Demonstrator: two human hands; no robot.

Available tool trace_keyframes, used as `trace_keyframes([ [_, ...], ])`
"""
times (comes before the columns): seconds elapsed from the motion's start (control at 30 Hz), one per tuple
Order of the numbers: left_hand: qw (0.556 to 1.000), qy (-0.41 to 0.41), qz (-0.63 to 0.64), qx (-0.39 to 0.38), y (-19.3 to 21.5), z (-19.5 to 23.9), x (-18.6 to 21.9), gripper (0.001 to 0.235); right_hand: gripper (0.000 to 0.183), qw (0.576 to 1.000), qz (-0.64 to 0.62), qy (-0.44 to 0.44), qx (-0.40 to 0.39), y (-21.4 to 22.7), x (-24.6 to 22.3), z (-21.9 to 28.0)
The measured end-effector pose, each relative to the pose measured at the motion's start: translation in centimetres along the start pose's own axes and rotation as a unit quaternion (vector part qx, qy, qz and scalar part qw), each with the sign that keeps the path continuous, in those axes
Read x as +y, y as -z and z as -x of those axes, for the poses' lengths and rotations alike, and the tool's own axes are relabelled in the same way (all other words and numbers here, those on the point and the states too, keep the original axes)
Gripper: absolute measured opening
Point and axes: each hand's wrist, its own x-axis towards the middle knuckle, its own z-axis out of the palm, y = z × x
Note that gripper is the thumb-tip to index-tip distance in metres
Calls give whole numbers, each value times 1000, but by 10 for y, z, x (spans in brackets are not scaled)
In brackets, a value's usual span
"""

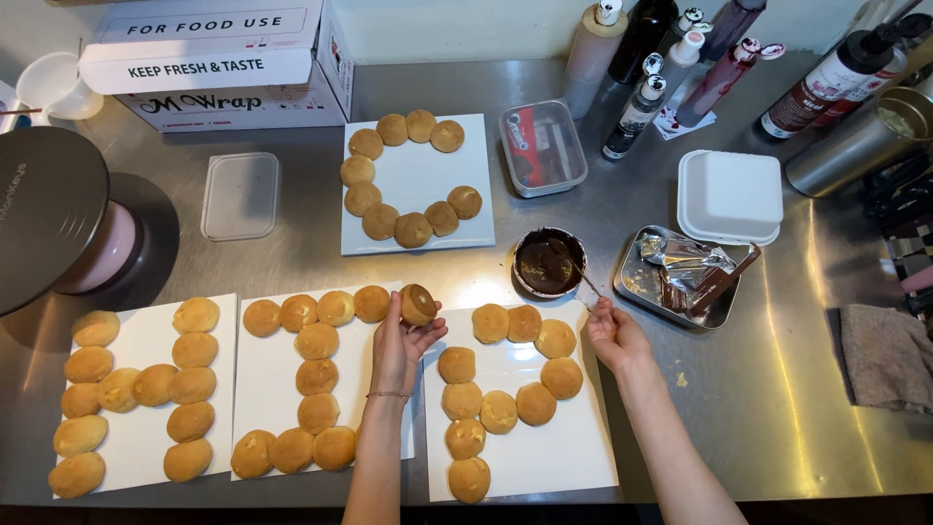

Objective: The person arranges small round cakes on white boards to form the letters 'H', 'I', and 'P'. They use a spoon to apply chocolate spread between the cakes to secure them in place.

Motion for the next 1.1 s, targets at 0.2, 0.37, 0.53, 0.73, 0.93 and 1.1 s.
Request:
trace_keyframes([
  [0.2,999,-17,42,-26,12,1,7,55,13,998,-20,12,-65,-21,5,37],
  [0.37,998,-53,-12,-24,15,12,20,49,34,861,306,350,-206,-53,97,213],
  [0.53,995,-74,-63,-4,30,3,17,54,26,473,594,559,-333,-14,150,217],
  [0.73,993,-81,-85,21,32,-2,9,59,12,238,650,605,-393,-4,173,218],
  [0.93,994,-82,-69,3,34,-2,4,54,15,274,667,593,-358,5,172,213],
  [1.1,993,-86,-86,4,28,9,10,57,17,326,662,568,-364,3,172,214],
])
